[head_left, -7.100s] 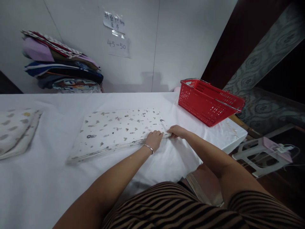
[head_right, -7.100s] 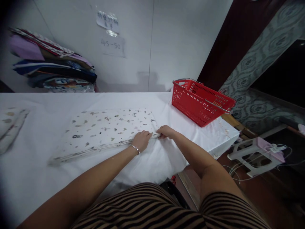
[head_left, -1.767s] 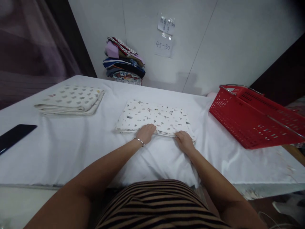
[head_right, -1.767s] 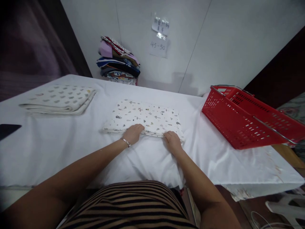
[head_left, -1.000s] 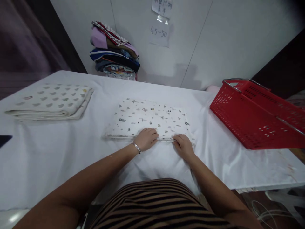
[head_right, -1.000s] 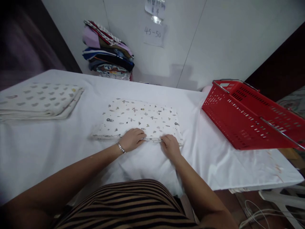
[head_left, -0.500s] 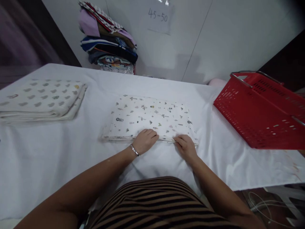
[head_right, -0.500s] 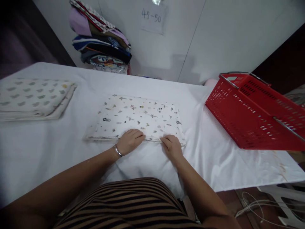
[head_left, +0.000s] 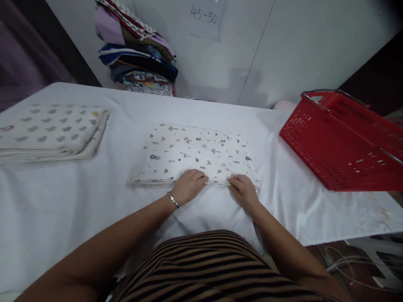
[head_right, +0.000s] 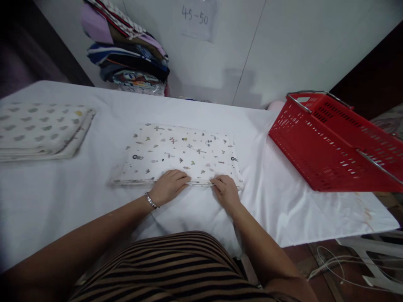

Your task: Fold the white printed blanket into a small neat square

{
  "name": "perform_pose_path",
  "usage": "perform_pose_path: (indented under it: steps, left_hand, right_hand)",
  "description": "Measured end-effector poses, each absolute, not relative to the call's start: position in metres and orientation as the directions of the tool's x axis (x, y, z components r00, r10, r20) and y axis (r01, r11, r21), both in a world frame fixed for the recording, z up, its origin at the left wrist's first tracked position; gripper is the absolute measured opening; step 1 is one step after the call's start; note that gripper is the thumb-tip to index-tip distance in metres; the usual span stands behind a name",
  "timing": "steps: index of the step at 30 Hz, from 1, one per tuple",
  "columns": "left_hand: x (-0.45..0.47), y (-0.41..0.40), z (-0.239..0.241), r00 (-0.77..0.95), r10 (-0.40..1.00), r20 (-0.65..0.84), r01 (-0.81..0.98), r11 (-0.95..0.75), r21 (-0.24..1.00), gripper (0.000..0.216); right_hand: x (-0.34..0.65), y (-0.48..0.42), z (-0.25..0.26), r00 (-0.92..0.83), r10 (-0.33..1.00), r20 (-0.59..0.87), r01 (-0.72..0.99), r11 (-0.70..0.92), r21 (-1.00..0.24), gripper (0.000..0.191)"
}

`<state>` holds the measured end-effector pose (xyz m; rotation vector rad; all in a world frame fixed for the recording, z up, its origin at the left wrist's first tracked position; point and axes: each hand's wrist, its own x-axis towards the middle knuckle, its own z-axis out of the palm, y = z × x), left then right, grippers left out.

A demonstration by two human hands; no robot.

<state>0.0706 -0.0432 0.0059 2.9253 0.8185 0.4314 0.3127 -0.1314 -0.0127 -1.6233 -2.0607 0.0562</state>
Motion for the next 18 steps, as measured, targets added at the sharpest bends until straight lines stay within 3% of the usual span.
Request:
perform_pose_path:
  steps: [5,18]
  left_hand:
    - [0.075,-0.038,0.007,0.816,0.53,0.23,0.513,-0.848,0.135,0.018]
    - [0.071,-0.044,-0.009,0.774,0.511,0.373,0.513,-0.852,0.103,0.025]
  right_hand:
    - [0.313,-0.132,-0.012,-0.153,0.918,0.365,0.897,0.285,-0.339,0.025]
    - [0.315,-0.13,-0.016,-0.156,0.909,0.387,0.878,0.307,-0.368,0.024]
